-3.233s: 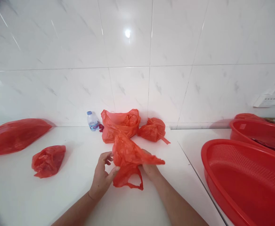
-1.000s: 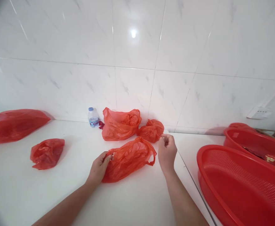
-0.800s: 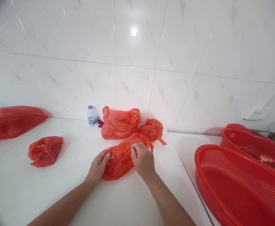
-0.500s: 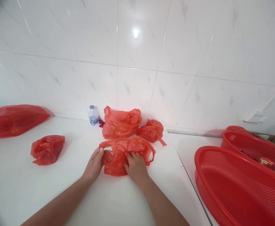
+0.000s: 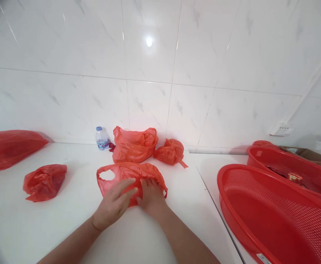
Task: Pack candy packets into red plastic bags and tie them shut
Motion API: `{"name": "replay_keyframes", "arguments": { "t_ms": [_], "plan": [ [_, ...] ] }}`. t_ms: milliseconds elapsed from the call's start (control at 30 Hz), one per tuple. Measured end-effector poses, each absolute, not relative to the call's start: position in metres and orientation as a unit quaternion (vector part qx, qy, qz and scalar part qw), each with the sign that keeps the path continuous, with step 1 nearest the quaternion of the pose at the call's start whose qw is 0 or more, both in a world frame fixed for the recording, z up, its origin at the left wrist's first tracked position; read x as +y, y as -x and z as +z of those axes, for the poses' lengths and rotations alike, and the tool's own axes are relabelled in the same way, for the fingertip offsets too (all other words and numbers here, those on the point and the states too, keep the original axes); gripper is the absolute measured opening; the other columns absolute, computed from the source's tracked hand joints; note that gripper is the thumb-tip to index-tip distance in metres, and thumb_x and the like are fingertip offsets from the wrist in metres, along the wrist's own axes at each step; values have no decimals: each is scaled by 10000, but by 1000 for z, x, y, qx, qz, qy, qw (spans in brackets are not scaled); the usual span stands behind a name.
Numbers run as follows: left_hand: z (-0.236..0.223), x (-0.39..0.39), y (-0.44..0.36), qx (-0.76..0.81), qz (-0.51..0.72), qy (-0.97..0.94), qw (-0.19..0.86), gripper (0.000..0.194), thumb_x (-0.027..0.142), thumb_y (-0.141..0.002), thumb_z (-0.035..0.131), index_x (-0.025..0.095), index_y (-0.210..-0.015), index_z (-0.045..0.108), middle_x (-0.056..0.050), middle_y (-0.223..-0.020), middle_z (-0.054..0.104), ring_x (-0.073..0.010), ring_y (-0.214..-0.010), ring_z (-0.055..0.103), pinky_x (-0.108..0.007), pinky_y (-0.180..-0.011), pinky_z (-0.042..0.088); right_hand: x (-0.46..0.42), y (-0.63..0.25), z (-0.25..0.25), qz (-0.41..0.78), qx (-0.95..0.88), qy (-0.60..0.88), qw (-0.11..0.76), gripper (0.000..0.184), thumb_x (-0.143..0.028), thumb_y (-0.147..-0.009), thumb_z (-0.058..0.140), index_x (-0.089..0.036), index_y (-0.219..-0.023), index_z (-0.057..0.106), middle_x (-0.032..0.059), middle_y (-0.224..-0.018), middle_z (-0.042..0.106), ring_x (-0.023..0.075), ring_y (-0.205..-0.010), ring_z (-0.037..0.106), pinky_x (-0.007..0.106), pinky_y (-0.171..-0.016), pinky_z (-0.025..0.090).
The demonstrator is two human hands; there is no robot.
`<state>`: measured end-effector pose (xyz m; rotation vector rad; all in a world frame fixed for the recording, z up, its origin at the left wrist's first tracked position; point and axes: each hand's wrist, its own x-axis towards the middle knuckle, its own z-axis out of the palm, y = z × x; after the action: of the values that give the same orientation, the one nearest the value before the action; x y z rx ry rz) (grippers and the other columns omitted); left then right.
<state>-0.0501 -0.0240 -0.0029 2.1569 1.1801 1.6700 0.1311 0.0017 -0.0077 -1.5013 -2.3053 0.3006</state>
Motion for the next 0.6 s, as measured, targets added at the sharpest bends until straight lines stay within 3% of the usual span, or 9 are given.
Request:
{"name": "replay_keyframes", "arguments": {
  "t_ms": [100,200,267,333,467,600],
  "plan": [
    [-1,-22,39,376,465,-773,212,209,212,-776,597,270,-944,707,-75,-1103,670,-287,-1069,577,-436,-1003,374,-7,-129,-4,86,-833,508,202,479,-304,-730,575,-184,-1193,547,99,-1129,622,275,-1082,511,393,-935,351],
    [-1,-11,43,437,464,-728,252,152,262,-712,663,271,-850,725,-78,-968,697,-314,-1037,570,-478,-1034,309,-15,-129,2,90,-855,462,215,246,-308,-810,506,-186,-985,629,78,-948,667,225,-941,573,322,-844,396],
    [-6,-4,52,481,460,-710,229,232,303,-604,754,282,-833,723,-80,-958,694,-353,-1083,528,-528,-1049,245,-14,-132,7,105,-842,484,214,294,-329,-894,379,-207,-812,634,50,-772,660,179,-748,592,285,-700,410],
    [-13,-1,63,521,437,-703,209,440,342,-499,814,298,-925,714,-79,-1017,685,-381,-1107,506,-534,-1022,263,-8,-138,10,108,-806,544,207,344,-324,-913,334,-219,-741,613,38,-672,629,156,-608,561,274,-577,368],
    [-26,-3,74,547,391,-701,237,648,370,-468,815,300,-1096,671,-86,-1010,694,-352,-920,608,-415,-820,430,7,-153,11,117,-761,610,189,176,-377,-760,588,-204,-778,615,72,-757,649,201,-660,585,285,-538,344],
    [-24,-8,69,537,375,-707,265,698,348,-437,809,274,-1117,668,-100,-1078,675,-368,-944,601,-356,-727,450,8,-164,11,201,-760,587,195,460,-470,-545,750,-241,-924,626,40,-890,668,215,-764,608,283,-599,398]
  ]
}}
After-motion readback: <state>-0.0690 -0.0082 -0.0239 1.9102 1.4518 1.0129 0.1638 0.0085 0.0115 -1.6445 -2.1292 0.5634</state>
